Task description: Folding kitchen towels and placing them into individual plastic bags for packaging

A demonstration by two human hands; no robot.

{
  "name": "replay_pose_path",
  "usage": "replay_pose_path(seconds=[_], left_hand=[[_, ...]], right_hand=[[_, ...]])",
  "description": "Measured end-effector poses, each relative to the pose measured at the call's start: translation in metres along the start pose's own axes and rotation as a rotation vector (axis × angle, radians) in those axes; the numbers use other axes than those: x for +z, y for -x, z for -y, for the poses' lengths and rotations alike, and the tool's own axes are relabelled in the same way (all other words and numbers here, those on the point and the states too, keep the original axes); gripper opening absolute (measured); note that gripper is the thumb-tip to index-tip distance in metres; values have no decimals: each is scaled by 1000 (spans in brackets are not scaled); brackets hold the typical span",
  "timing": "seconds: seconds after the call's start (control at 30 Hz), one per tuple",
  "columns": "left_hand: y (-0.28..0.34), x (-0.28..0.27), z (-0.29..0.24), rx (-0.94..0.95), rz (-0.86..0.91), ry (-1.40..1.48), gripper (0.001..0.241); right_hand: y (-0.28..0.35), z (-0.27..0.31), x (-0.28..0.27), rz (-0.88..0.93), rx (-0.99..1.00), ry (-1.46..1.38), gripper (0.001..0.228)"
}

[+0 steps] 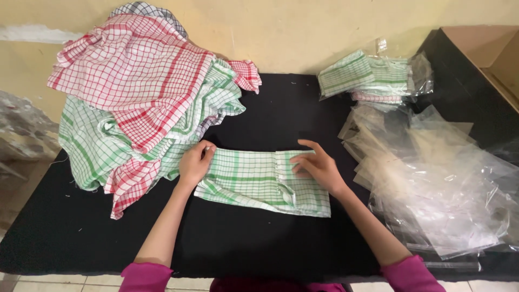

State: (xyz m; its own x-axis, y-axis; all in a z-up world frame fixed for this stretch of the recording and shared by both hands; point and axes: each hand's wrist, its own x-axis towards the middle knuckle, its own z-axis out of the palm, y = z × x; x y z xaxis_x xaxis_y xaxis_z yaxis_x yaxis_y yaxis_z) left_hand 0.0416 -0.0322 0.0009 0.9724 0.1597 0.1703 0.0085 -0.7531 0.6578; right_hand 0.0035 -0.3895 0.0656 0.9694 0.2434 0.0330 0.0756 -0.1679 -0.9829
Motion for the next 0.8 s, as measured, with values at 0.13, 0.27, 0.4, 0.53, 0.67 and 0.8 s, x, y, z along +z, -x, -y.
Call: replay_pose_path(seconds=[0.13, 0.27, 0.4, 0.53, 0.67, 0.8], left_hand=[[-2, 0, 2, 8, 3, 0, 17], [0, -5, -2, 46, -11, 23, 16], [8, -16, -19, 495, -216, 65, 24], [67, -5, -100, 813, -147, 99, 34], [127, 57, -152, 1122, 12, 102, 41], [141, 139, -161, 1223, -338, -114, 9]], right_hand=[[-6, -18, -19, -202, -470, 554, 37], [-12, -33, -36, -240, -578, 756, 32], [-19, -51, -52, -214, -388, 665, 29], [-19, -47, -56, -193, -260, 567, 24], [-19, -38, -57, -142, -136, 456, 24], [-16, -35, -67, -107, -90, 289, 25]])
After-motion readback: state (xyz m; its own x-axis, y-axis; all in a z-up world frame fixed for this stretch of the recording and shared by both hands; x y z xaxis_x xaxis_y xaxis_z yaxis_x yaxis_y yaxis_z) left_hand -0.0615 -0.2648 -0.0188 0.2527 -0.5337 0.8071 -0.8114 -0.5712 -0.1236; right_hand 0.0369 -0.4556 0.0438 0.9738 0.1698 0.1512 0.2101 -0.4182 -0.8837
